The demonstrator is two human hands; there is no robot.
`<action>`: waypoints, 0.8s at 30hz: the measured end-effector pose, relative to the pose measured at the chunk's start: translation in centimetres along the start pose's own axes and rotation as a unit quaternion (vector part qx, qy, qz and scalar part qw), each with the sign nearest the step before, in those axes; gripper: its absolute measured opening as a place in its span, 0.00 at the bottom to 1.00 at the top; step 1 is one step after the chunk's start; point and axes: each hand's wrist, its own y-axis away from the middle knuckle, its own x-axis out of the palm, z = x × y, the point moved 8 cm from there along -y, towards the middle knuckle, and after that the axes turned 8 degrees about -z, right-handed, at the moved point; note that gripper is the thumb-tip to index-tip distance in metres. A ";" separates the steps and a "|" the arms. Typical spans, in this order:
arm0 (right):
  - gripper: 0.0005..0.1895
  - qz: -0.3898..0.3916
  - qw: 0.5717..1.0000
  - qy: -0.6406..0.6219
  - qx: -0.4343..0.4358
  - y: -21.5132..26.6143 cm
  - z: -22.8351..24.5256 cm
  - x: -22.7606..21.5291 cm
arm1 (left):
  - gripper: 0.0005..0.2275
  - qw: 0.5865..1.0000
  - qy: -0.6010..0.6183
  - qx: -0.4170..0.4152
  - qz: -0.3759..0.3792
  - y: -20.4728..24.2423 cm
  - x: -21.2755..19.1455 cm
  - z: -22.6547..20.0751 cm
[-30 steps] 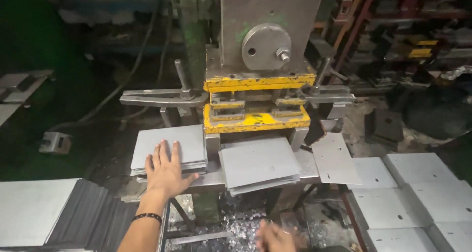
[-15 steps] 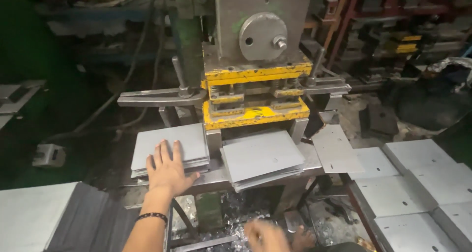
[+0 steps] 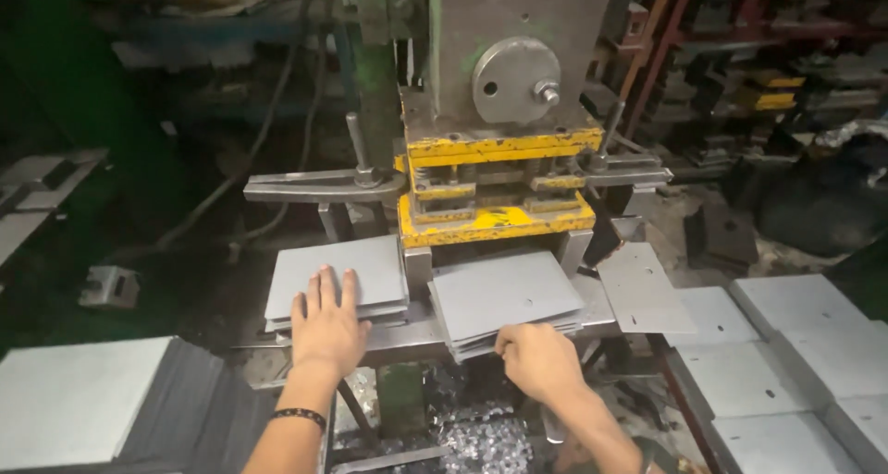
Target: Using a manual stamping machine to punch holes and patterns into rectangular metal sheets.
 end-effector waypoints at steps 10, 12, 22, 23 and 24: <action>0.09 -0.031 0.979 -0.199 -0.025 5.9 -3.5 2.4 | 0.44 1.000 0.006 -0.018 -0.020 -0.4 0.1 -0.1; 0.10 0.026 0.956 -0.291 0.028 8.0 -4.7 4.1 | 0.46 0.999 0.014 0.009 -0.027 -1.0 0.2 0.6; 0.11 0.094 0.794 -0.566 0.201 5.3 -7.5 8.8 | 0.17 0.914 0.377 0.140 -0.057 -1.2 -10.4 -11.6; 0.11 0.086 0.768 -0.591 0.231 5.0 -7.5 8.8 | 0.17 0.904 0.387 0.176 -0.052 -1.8 -9.0 -13.6; 0.11 0.077 0.741 -0.614 0.260 4.8 -7.6 8.7 | 0.17 0.892 0.396 0.213 -0.048 -2.4 -7.5 -15.6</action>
